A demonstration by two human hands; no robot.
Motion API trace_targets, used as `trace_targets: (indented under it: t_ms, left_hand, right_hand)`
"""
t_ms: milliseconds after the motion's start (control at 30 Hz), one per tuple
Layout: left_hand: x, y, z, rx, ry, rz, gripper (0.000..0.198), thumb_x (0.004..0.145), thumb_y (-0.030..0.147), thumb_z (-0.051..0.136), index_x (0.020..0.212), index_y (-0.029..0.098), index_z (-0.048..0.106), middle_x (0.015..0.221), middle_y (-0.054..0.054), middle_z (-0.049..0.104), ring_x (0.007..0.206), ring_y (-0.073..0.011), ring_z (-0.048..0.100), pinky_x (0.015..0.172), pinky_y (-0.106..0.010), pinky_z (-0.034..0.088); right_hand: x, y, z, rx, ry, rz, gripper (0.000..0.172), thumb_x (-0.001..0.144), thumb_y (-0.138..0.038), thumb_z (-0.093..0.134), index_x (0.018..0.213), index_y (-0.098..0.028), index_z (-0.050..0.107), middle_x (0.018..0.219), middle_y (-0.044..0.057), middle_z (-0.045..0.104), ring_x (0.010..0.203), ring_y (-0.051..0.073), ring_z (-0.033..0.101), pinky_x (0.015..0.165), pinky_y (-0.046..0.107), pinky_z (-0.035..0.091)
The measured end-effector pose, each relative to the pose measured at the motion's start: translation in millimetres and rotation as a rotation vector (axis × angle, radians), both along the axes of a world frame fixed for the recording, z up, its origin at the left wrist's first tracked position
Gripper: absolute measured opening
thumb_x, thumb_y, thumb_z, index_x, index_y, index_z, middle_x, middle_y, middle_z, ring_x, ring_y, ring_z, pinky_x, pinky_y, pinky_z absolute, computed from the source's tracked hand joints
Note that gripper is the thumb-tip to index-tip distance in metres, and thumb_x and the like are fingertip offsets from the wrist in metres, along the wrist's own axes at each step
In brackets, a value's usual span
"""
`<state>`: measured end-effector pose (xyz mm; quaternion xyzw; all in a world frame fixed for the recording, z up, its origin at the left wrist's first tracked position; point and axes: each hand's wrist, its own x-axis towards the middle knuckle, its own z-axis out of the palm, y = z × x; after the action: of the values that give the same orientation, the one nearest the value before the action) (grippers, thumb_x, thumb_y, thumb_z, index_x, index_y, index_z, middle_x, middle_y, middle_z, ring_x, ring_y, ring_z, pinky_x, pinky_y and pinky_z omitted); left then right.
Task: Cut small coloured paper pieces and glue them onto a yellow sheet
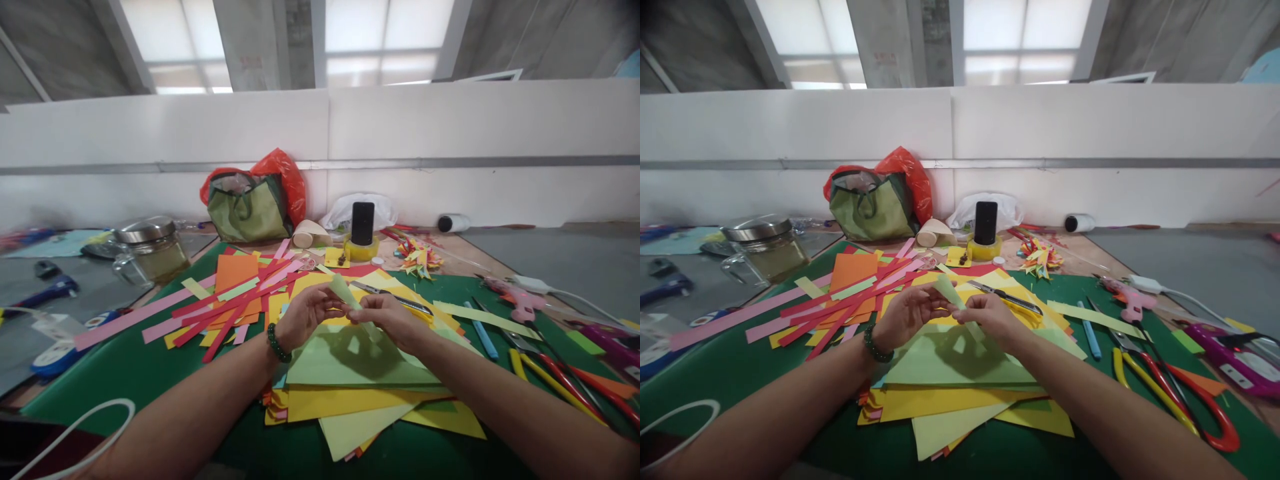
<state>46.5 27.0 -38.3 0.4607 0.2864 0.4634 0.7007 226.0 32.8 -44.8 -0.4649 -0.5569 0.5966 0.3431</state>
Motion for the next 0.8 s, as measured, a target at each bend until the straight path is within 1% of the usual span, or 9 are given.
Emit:
trace_targets:
  t_ms: [67,133,233,333,433,500,567,667,800]
  left_hand:
    - [0.3,0.8,0.0,0.009,0.012,0.009,0.024,0.060,0.025,0.062,0.081,0.013,0.067,0.079,-0.007,0.068,0.078,-0.0205,0.065,0.075,-0.033,0.050]
    - [2.2,0.2,1.0,0.027,0.101,0.072,0.023,0.062,0.029,0.070,0.080,0.014,0.067,0.076,-0.005,0.067,0.073,-0.0168,0.064,0.071,-0.029,0.050]
    - [5.6,-1.1,1.9,0.028,0.229,0.186,0.034,0.063,0.043,0.077,0.076,0.013,0.067,0.066,-0.002,0.064,0.064,-0.0124,0.061,0.067,-0.026,0.049]
    - [6.9,-1.1,1.2,0.019,0.283,0.241,0.042,0.057,0.051,0.080,0.067,0.013,0.065,0.059,-0.002,0.064,0.058,-0.0111,0.059,0.064,-0.025,0.049]
    - [7.5,-1.4,0.6,0.039,0.312,0.252,0.045,0.055,0.055,0.079,0.058,0.013,0.061,0.053,-0.001,0.061,0.054,-0.0107,0.059,0.061,-0.024,0.048]
    - [8.5,-2.9,0.7,0.070,0.341,0.239,0.046,0.056,0.056,0.078,0.054,0.014,0.059,0.051,-0.001,0.060,0.053,-0.0110,0.058,0.059,-0.023,0.048]
    - [9.8,-5.1,1.0,0.103,0.371,0.209,0.045,0.058,0.056,0.076,0.053,0.014,0.060,0.051,-0.001,0.059,0.052,-0.0116,0.058,0.057,-0.024,0.046]
    - [11.2,-7.6,1.5,0.159,0.396,0.189,0.044,0.064,0.054,0.072,0.052,0.013,0.059,0.049,-0.001,0.057,0.050,-0.0113,0.055,0.054,-0.024,0.043]
    - [11.3,-7.3,1.7,0.180,0.381,0.256,0.042,0.062,0.051,0.075,0.051,0.013,0.059,0.046,0.001,0.053,0.047,-0.0081,0.048,0.050,-0.022,0.040]
  right_hand:
    - [-0.3,-0.6,0.8,-0.020,0.026,0.009,0.035,0.048,-0.040,0.078,0.054,-0.018,0.052,0.052,-0.003,0.053,0.047,0.008,0.039,0.047,0.024,0.024]
    - [-0.7,-0.6,0.7,-0.013,0.021,0.011,0.034,0.049,-0.038,0.077,0.053,-0.018,0.050,0.051,-0.004,0.052,0.047,0.008,0.038,0.047,0.024,0.023]
    - [-1.1,0.0,-0.9,0.032,-0.012,0.029,0.036,0.051,-0.038,0.076,0.051,-0.018,0.047,0.048,-0.006,0.045,0.047,0.007,0.033,0.048,0.024,0.020]
    - [-1.2,-0.5,-1.7,0.115,-0.038,0.071,0.040,0.053,-0.042,0.077,0.052,-0.018,0.045,0.049,-0.008,0.040,0.050,0.007,0.033,0.051,0.024,0.022]
    - [-2.1,-3.2,0.5,0.196,-0.017,0.078,0.041,0.057,-0.047,0.076,0.063,-0.019,0.048,0.058,-0.005,0.050,0.056,0.010,0.044,0.054,0.024,0.028]
    - [-3.4,-5.4,2.5,0.195,0.031,0.079,0.043,0.060,-0.052,0.075,0.074,-0.019,0.051,0.067,-0.002,0.060,0.064,0.014,0.054,0.059,0.026,0.036]
    - [-4.9,-6.9,3.7,0.189,0.053,0.117,0.045,0.062,-0.057,0.073,0.079,-0.019,0.054,0.072,0.001,0.065,0.070,0.016,0.060,0.065,0.028,0.041]
    - [-5.7,-7.4,2.6,0.250,0.004,0.187,0.046,0.065,-0.061,0.069,0.068,-0.016,0.061,0.068,0.003,0.065,0.066,0.015,0.058,0.065,0.029,0.042]
    - [-4.2,-7.4,-0.7,0.240,-0.059,0.174,0.050,0.064,-0.063,0.068,0.054,-0.017,0.054,0.056,0.000,0.059,0.052,0.011,0.049,0.051,0.025,0.035]
